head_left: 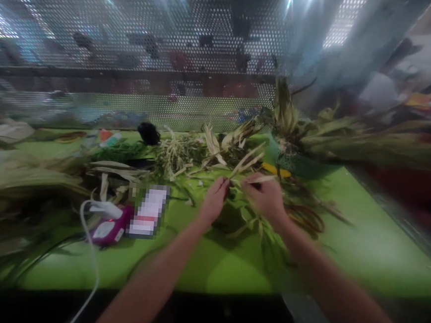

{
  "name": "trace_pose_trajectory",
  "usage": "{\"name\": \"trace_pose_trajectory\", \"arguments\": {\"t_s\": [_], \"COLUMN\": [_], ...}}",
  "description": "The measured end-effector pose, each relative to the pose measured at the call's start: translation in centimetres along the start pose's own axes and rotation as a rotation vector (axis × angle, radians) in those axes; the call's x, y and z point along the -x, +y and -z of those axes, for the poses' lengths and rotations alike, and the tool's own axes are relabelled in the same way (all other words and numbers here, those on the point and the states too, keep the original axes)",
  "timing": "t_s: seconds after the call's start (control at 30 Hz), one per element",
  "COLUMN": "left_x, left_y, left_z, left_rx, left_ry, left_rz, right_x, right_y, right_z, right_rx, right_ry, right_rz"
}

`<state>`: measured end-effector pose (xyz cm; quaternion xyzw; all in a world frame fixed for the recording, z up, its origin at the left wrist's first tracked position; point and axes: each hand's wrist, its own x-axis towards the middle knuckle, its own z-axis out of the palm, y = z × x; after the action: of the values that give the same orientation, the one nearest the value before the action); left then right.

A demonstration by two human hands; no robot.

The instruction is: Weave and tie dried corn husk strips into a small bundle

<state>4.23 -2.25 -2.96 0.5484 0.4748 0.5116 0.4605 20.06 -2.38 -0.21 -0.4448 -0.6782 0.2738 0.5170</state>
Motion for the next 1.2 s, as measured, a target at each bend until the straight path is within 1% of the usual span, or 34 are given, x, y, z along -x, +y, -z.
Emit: {"name": "trace_pose_trajectory", "arguments": {"t_s": [0.07,0.13,0.2,0.27,0.33,0.37,0.47,0.53,0.57,0.67,0.8,0.9,0.97,1.03,1.1,1.2], "left_x": [0.0,-0.1,-0.3,-0.4,-0.5,-0.5,-0.3,-0.1,-0.1,0.1,0.3,0.3,0.2,0.1,0.0,-0.2], "left_y": [-0.2,-0.4,-0.5,-0.5,-0.4,-0.4,-0.3,-0.4,-0.4,-0.4,-0.3,-0.3,-0.4,-0.4,-0.5,-0.8], "left_z": [0.1,0.2,0.2,0.1,0.2,0.2,0.3,0.2,0.2,0.1,0.2,0.2,0.2,0.2,0.2,0.2], "left_rx": [0.049,0.099,0.138,0.119,0.046,-0.006,-0.165,-0.24,-0.265,-0.326,-0.437,-0.467,-0.429,-0.369,-0.302,-0.192], "left_ry": [-0.041,-0.092,-0.113,-0.126,-0.113,-0.104,-0.062,-0.033,-0.021,-0.011,-0.056,-0.074,-0.078,-0.071,-0.057,-0.052], "left_rz": [-0.025,-0.024,0.011,0.011,-0.036,-0.07,-0.165,-0.193,-0.2,-0.227,-0.269,-0.241,-0.205,-0.171,-0.149,-0.133], "right_x": [0.6,0.8,0.8,0.4,-0.2,-0.5,-1.1,-1.4,-1.5,-1.5,-1.5,-1.6,-1.5,-1.4,-1.1,-0.5], "right_y": [-0.3,-0.6,-0.8,-0.8,-0.7,-0.7,-0.4,-0.4,-0.5,-0.6,-0.6,-0.5,-0.4,0.0,0.4,0.9], "right_z": [-0.5,-0.6,-0.3,0.3,1.0,1.3,1.8,1.9,1.8,1.8,2.0,2.1,2.0,1.5,1.0,0.5], "right_rx": [0.125,0.23,0.302,0.323,0.267,0.208,-0.068,-0.244,-0.304,-0.358,-0.366,-0.373,-0.347,-0.263,-0.104,0.215], "right_ry": [-0.094,-0.178,-0.229,-0.259,-0.227,-0.184,-0.033,0.016,0.029,0.08,0.155,0.144,0.086,0.014,-0.028,-0.028], "right_rz": [0.159,0.26,0.302,0.303,0.247,0.188,-0.05,-0.178,-0.216,-0.255,-0.251,-0.245,-0.226,-0.179,-0.088,0.105]}}
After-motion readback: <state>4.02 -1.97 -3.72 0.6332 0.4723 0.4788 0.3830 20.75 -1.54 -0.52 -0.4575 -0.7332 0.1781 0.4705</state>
